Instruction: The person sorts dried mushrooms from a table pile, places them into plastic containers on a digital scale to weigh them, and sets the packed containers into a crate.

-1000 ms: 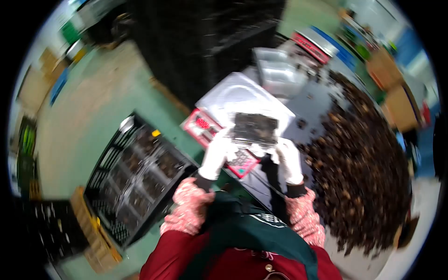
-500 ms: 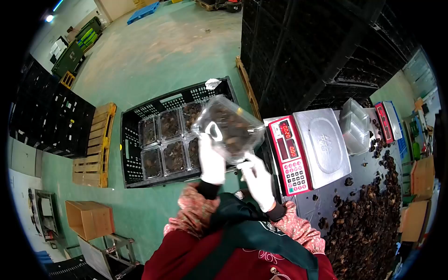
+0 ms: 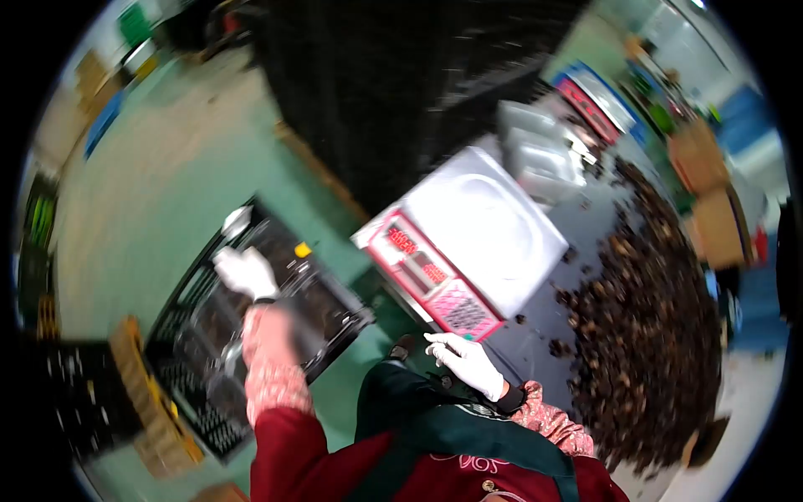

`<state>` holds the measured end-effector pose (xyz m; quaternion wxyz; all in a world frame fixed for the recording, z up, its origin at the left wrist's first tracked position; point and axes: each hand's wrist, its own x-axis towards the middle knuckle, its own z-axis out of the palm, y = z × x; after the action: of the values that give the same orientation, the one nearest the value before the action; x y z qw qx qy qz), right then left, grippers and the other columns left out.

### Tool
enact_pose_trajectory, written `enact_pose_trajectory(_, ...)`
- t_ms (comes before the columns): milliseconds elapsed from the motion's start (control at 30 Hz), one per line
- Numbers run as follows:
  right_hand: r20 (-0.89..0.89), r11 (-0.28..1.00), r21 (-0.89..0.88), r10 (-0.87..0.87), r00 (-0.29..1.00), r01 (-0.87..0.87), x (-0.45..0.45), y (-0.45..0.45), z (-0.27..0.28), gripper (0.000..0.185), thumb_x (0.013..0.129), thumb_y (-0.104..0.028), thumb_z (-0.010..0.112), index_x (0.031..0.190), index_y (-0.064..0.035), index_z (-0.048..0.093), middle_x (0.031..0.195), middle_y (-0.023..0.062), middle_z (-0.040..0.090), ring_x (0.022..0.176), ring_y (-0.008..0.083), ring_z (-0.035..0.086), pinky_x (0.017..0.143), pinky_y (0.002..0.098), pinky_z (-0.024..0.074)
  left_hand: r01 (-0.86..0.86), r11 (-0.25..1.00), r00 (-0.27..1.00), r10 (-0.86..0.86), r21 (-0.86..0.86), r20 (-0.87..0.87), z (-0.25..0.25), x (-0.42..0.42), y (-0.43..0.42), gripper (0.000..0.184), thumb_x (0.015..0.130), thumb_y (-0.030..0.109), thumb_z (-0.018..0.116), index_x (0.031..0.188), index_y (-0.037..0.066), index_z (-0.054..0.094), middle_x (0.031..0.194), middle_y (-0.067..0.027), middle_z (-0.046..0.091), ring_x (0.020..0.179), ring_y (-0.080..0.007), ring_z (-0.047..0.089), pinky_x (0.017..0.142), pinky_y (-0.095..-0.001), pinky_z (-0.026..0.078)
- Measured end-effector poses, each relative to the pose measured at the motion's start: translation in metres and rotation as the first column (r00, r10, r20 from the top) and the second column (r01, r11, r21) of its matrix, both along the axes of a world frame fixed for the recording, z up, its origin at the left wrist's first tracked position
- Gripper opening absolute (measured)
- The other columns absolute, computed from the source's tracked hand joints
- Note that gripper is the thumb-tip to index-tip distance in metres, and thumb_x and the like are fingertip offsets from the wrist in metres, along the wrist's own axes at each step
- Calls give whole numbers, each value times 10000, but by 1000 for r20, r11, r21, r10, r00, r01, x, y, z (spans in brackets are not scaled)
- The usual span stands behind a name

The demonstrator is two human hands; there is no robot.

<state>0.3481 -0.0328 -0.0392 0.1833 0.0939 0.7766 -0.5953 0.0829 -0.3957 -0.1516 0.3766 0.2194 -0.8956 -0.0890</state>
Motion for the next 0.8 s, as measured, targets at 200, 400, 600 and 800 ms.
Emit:
enact_pose_trajectory(200, 46, 818, 29, -575, 817, 575, 92, 68, -8, 314, 992, -177, 579, 1270, -36, 618, 984, 42, 718, 804, 87, 627, 775, 252, 516, 775, 144, 477, -772, 615, -421, 96, 4, 177, 322, 1043, 90, 418, 1294, -46, 566, 1184, -132, 613, 1037, -189, 615, 923, -309, 486)
enact_pose_trajectory(400, -78, 528, 81, -842, 534, 845, 153, 85, -46, 290, 983, -137, 580, 1244, -21, 628, 945, 24, 702, 785, 73, 614, 756, 232, 511, 952, -305, -303, -949, 20, -92, 134, -29, 456, 188, 946, 119, 569, 1091, 60, 672, 1043, -128, 641, 971, -335, 595, 824, -401, 476)
enact_pose_trajectory(600, -221, 329, 222, -900, 376, 918, 221, 76, -49, 261, 965, -133, 564, 1197, -44, 644, 962, 104, 721, 826, 170, 698, 766, 303, 539, 975, -208, -223, -920, 79, 321, 80, -76, 588, 147, 899, 165, 567, 949, 59, 655, 976, -191, 654, 920, -391, 627, 779, -472, 484)
enact_pose_trajectory(800, -65, -11, 144, -998, -2, 990, 278, 62, -75, 289, 949, -142, 551, 1197, -28, 646, 927, 119, 726, 769, 170, 698, 737, 286, 551, 948, -294, -318, -882, 123, 348, 75, -97, 583, 217, 886, 226, 656, 969, 33, 599, 933, -209, 641, 892, -415, 619, 776, -485, 482)
